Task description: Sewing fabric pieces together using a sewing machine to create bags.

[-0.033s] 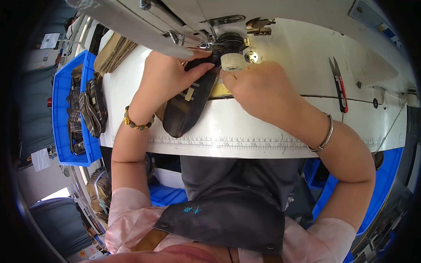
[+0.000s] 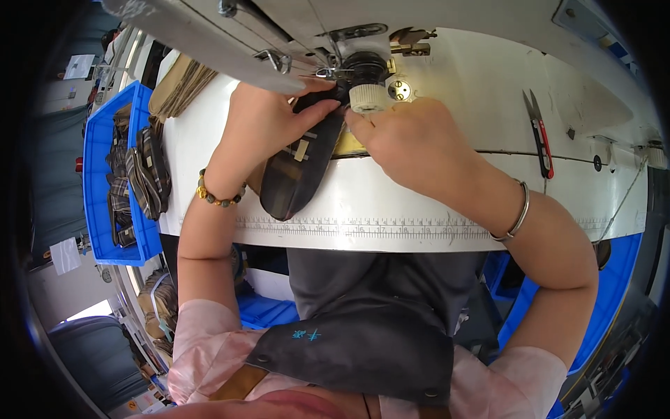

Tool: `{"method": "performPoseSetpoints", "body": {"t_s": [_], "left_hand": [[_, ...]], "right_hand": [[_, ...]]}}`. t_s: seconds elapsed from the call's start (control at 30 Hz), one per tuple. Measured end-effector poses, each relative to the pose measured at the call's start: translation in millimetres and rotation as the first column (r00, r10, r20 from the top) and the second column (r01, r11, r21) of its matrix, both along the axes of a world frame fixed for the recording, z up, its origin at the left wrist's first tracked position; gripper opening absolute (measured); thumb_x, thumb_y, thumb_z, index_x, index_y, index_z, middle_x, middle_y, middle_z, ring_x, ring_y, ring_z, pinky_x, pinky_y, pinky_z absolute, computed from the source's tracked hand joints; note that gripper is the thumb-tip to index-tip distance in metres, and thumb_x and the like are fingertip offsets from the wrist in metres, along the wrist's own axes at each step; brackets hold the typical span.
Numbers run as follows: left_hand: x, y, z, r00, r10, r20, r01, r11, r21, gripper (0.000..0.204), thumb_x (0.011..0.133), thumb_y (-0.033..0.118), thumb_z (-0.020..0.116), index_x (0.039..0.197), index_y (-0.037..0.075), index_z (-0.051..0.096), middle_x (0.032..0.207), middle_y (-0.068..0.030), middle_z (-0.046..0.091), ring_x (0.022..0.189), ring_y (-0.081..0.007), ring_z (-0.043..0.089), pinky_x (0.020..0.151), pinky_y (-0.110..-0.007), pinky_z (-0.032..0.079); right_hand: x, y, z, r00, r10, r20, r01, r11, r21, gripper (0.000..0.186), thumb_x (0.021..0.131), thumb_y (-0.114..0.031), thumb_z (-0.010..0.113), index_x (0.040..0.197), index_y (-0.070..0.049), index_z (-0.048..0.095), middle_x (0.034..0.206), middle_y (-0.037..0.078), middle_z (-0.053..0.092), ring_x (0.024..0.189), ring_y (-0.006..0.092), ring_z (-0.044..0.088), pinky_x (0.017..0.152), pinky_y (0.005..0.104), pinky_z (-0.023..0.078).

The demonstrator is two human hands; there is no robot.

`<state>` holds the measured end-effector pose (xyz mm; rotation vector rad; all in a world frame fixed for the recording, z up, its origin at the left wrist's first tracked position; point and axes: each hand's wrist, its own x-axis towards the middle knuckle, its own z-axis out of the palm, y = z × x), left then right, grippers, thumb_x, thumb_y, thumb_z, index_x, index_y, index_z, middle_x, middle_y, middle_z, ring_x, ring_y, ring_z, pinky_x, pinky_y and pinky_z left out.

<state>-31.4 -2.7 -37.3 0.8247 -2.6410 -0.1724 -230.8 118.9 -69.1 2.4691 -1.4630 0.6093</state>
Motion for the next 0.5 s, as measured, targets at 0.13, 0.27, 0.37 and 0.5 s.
{"method": "performPoseSetpoints", "body": {"t_s": [0.13, 0.27, 0.37, 0.5], "left_hand": [[0.7, -5.5, -2.3, 1.000, 0.002, 0.012, -0.002, 1.000, 0.014, 0.025, 0.076, 0.031, 0.081, 0.097, 0.017, 0.082, 0.080, -0.0075, 0.074, 0.073, -0.0264, 0.070, 0.064, -0.036, 0.056], [2.1, -8.4, -4.5, 1.000, -0.018, -0.017, 0.019, 0.999, 0.042, 0.024, 0.077, 0.030, 0.081, 0.097, 0.017, 0.082, 0.070, -0.0076, 0.071, 0.066, -0.0271, 0.069, 0.062, -0.036, 0.055], [1.6, -10.0, -4.7, 1.000, -0.009, -0.001, 0.009, 0.998, 0.064, 0.023, 0.078, 0.029, 0.081, 0.097, 0.017, 0.082, 0.069, -0.0080, 0.071, 0.063, -0.0278, 0.068, 0.061, -0.036, 0.055], [2.8, -14.2, -7.5, 0.999, -0.040, -0.032, 0.042, 0.998, 0.036, 0.022, 0.078, 0.025, 0.082, 0.097, 0.016, 0.082, 0.072, -0.0090, 0.073, 0.065, -0.0282, 0.069, 0.063, -0.036, 0.055]], "right_hand": [[2.2, 2.3, -1.1, 0.999, -0.037, -0.001, 0.037, 0.999, 0.038, 0.039, 0.082, -0.011, 0.065, 0.120, -0.006, 0.071, 0.065, 0.004, 0.063, 0.057, 0.0213, 0.063, 0.051, 0.0353, 0.048], [5.0, 1.4, -1.5, 0.999, -0.022, 0.028, 0.021, 0.998, 0.057, 0.041, 0.081, -0.009, 0.064, 0.121, -0.005, 0.071, 0.067, 0.003, 0.063, 0.056, 0.0209, 0.063, 0.050, 0.0346, 0.047], [7.1, 1.2, -3.0, 0.998, -0.037, 0.041, 0.034, 0.996, 0.078, 0.042, 0.081, -0.008, 0.063, 0.122, -0.005, 0.070, 0.067, 0.004, 0.063, 0.056, 0.0210, 0.063, 0.050, 0.0349, 0.048], [7.1, 1.0, 0.7, 0.999, -0.041, 0.008, 0.040, 0.995, 0.091, 0.042, 0.082, -0.008, 0.062, 0.123, -0.003, 0.069, 0.067, 0.004, 0.063, 0.057, 0.0212, 0.064, 0.050, 0.0354, 0.048]]}}
